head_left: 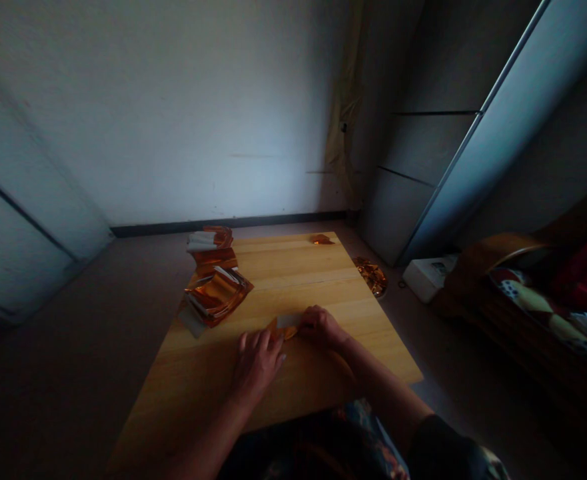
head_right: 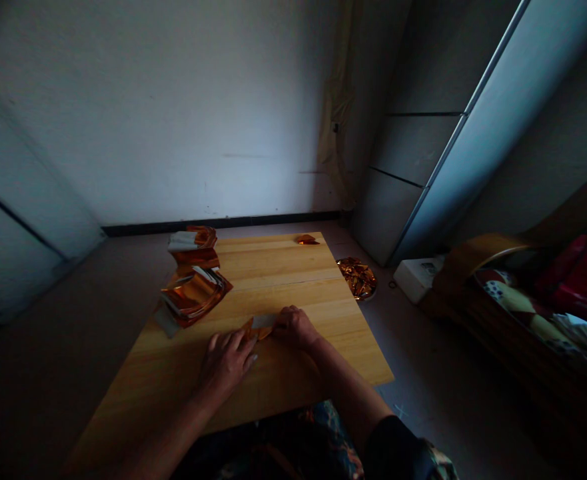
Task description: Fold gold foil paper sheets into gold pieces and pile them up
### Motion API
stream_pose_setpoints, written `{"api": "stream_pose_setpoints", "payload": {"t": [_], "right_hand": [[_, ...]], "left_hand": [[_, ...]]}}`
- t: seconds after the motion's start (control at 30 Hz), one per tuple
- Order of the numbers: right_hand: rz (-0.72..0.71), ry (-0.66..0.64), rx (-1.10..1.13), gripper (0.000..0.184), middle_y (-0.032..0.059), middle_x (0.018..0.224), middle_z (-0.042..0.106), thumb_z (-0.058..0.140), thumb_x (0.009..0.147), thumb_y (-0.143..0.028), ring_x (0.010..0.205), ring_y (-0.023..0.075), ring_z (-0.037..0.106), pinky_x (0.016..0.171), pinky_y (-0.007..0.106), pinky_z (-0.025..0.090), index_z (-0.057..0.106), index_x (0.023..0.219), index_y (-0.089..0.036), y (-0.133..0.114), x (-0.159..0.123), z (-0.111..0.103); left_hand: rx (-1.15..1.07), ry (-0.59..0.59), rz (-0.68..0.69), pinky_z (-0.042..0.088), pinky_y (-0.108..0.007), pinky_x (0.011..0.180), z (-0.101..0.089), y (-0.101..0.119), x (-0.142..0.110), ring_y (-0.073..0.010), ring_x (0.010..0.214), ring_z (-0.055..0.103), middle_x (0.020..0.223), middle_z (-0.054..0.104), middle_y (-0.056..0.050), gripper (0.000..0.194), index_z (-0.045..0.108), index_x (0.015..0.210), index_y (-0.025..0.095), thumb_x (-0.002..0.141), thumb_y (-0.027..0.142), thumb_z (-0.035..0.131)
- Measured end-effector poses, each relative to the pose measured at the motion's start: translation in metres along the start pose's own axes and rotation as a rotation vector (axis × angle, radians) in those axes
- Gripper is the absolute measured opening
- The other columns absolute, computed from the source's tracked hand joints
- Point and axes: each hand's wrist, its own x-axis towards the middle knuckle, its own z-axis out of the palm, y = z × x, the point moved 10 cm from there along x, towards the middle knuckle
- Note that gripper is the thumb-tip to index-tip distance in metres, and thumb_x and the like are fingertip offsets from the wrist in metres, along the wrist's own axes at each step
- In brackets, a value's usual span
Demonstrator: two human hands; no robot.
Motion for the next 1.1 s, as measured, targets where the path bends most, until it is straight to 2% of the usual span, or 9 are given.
{"api": "stream_pose_setpoints", "payload": {"t": [0.13, 0.37, 0.53, 0.6, 0.73, 0.83, 1.1], "right_hand": [[-0.032, -0.025, -0.01, 0.008, 0.0016, 0.079, 0.062, 0.063, 0.081, -0.021, 0.076, 0.0136, 0.053, 0.073, 0.023, 0.039, 0.07, 0.079, -0.019, -0.004, 0.003, -0.002], [-0.085, 0.052, 0.03, 0.006, 0.0033, 0.083, 0.062, 0.065, 0.078, -0.018, 0.08, 0.0149, 0.054, 0.074, 0.025, 0.041, 0.071, 0.08, -0.02, 0.0, -0.003, -0.001], [-0.095, -0.01, 0.06, 0.005, 0.0023, 0.082, 0.063, 0.067, 0.078, -0.023, 0.079, 0.0138, 0.055, 0.074, 0.024, 0.041, 0.071, 0.076, -0.021, 0.001, 0.002, -0.001], [-0.052, -0.048, 0.044, 0.006, 0.0024, 0.082, 0.063, 0.068, 0.078, -0.025, 0.078, 0.0134, 0.056, 0.071, 0.022, 0.041, 0.071, 0.077, -0.02, 0.002, 0.007, -0.001], [0.148, -0.141, -0.028, 0.011, 0.0025, 0.083, 0.064, 0.067, 0.078, -0.03, 0.074, 0.0129, 0.056, 0.062, 0.021, 0.039, 0.07, 0.082, -0.02, 0.012, 0.013, 0.007], [0.265, -0.195, -0.08, 0.02, 0.0034, 0.085, 0.064, 0.064, 0.08, -0.038, 0.075, 0.0137, 0.058, 0.062, 0.021, 0.039, 0.069, 0.086, -0.019, 0.016, 0.014, 0.011], [0.368, -0.237, -0.209, 0.026, 0.0095, 0.093, 0.064, 0.058, 0.085, -0.039, 0.084, 0.0195, 0.06, 0.07, 0.027, 0.043, 0.065, 0.094, -0.016, 0.008, 0.013, 0.004]], "left_hand": [[0.022, -0.014, 0.0, 0.033, -0.053, 0.1, 0.003, 0.002, -0.003, -0.0267, 0.11, 0.053, 0.118, 0.06, -0.011, 0.033, 0.061, 0.117, 0.032, 0.084, 0.032, 0.055], [0.048, -0.03, -0.004, 0.028, -0.056, 0.104, 0.007, 0.006, -0.007, -0.0296, 0.12, 0.048, 0.128, 0.055, -0.012, 0.036, 0.059, 0.118, 0.036, 0.083, 0.038, 0.058], [0.054, -0.081, -0.01, 0.028, -0.057, 0.103, 0.014, 0.004, -0.006, -0.0305, 0.121, 0.048, 0.129, 0.055, -0.011, 0.038, 0.058, 0.119, 0.037, 0.082, 0.039, 0.058], [0.054, -0.092, -0.007, 0.028, -0.056, 0.104, 0.014, 0.004, -0.006, -0.0302, 0.121, 0.048, 0.129, 0.055, -0.012, 0.038, 0.058, 0.12, 0.037, 0.082, 0.038, 0.058], [0.051, -0.109, -0.002, 0.03, -0.055, 0.103, 0.012, 0.004, -0.006, -0.0308, 0.121, 0.048, 0.13, 0.054, -0.013, 0.039, 0.057, 0.121, 0.036, 0.083, 0.035, 0.058], [0.039, -0.119, -0.007, 0.033, -0.054, 0.101, 0.01, 0.005, -0.005, -0.0313, 0.12, 0.048, 0.13, 0.054, -0.013, 0.041, 0.056, 0.122, 0.037, 0.082, 0.031, 0.059], [0.014, -0.119, -0.031, 0.034, -0.053, 0.099, 0.008, 0.007, -0.007, -0.0319, 0.12, 0.047, 0.129, 0.053, -0.015, 0.036, 0.058, 0.119, 0.033, 0.083, 0.031, 0.057]]}}
